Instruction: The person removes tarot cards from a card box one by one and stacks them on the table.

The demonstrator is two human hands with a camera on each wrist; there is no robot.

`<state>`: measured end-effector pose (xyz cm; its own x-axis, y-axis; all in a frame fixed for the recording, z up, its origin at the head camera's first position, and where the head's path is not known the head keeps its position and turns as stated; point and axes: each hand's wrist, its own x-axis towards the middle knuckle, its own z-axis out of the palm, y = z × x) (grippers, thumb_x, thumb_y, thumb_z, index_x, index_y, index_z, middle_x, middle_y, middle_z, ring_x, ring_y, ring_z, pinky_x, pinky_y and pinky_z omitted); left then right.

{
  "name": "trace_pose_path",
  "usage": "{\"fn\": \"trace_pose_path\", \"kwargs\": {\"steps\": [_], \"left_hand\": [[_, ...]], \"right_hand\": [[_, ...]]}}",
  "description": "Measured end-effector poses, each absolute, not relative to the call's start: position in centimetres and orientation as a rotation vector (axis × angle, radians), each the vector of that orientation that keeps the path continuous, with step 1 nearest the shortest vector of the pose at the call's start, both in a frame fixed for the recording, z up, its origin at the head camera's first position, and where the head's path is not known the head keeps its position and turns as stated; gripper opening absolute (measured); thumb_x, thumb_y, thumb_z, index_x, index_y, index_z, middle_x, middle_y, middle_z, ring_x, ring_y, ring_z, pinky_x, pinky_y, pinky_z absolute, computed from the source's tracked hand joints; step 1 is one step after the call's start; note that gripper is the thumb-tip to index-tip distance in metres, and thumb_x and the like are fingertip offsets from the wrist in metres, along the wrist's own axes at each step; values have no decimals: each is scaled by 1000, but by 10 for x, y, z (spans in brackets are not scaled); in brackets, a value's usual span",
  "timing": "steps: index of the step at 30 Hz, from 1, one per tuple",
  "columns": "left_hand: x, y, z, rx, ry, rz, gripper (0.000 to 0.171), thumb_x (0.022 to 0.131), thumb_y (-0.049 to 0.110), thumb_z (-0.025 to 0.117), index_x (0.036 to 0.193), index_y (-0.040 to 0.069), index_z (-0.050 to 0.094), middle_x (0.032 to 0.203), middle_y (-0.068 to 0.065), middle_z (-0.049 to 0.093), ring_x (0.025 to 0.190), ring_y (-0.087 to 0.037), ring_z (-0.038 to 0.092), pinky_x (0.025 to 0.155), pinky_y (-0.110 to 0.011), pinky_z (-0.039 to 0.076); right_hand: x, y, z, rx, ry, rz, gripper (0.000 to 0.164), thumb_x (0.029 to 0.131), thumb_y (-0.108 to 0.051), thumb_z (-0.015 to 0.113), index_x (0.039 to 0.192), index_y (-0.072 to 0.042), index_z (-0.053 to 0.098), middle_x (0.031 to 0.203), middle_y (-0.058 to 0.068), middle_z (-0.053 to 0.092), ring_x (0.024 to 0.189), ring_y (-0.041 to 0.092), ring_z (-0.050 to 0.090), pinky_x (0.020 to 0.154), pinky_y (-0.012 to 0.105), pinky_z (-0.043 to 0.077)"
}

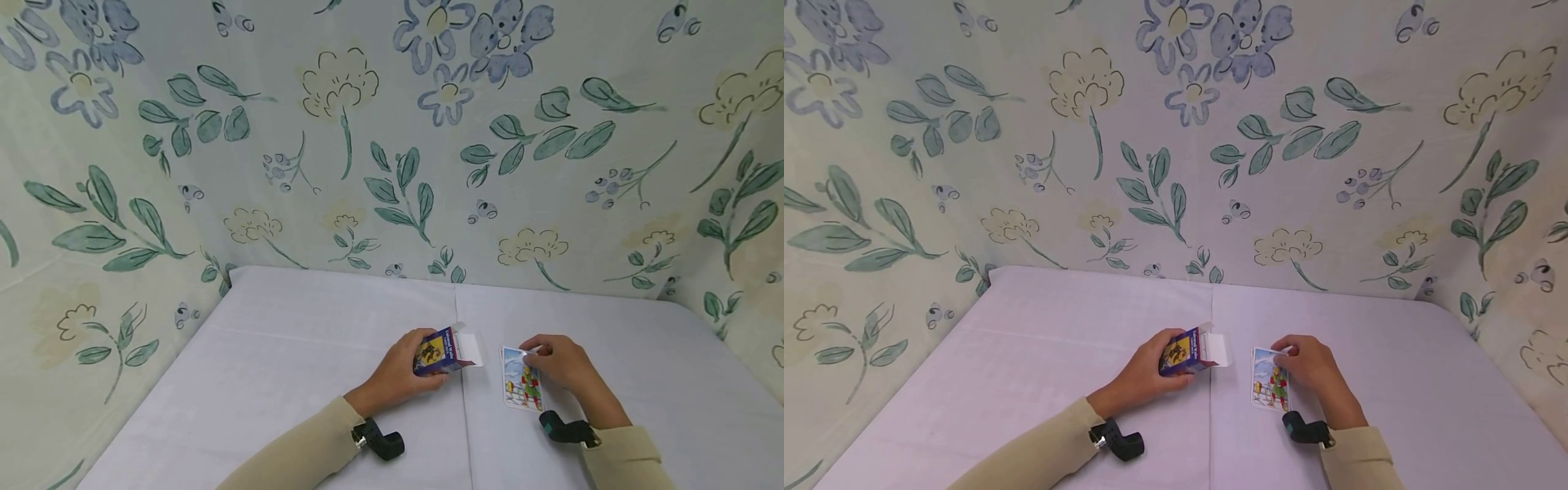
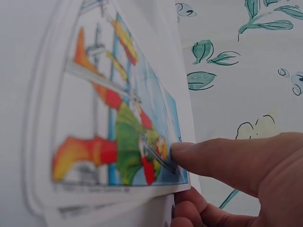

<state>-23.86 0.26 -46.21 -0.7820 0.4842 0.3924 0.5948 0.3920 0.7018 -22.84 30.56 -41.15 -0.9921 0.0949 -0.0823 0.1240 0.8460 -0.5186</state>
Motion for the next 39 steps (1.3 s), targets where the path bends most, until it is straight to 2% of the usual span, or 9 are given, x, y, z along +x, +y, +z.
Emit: {"fn": "trace_pose_path", "kwargs": {"steps": [9, 24, 39], "left_hand": [[-239, 3, -462, -982, -2510, -1355, 69, 83, 41, 73, 139, 16, 41, 124, 2, 52, 104, -7, 49, 88, -24, 45], [-238, 2, -461, -979, -2521, -1350, 70, 83, 42, 73, 139, 16, 41, 127, 1, 52, 105, -8, 49, 90, -25, 45], [-237, 2, -460, -969, -2538, -1358, 71, 84, 43, 72, 140, 16, 40, 127, 2, 51, 106, -8, 49, 91, -26, 45]], "right_hand": [[-228, 303, -411, 189, 2973, -838, 23, 87, -14, 68, 108, -6, 69, 96, 16, 57, 85, 30, 51, 62, 30, 43], [-228, 303, -412, 201, 2994, -827, 27, 86, -18, 68, 108, -2, 66, 89, 12, 59, 82, 28, 52, 62, 30, 45], [-229, 306, -409, 232, 2946, -858, 32, 85, -18, 70, 111, 0, 63, 95, 16, 61, 82, 27, 54, 66, 34, 51]]}}
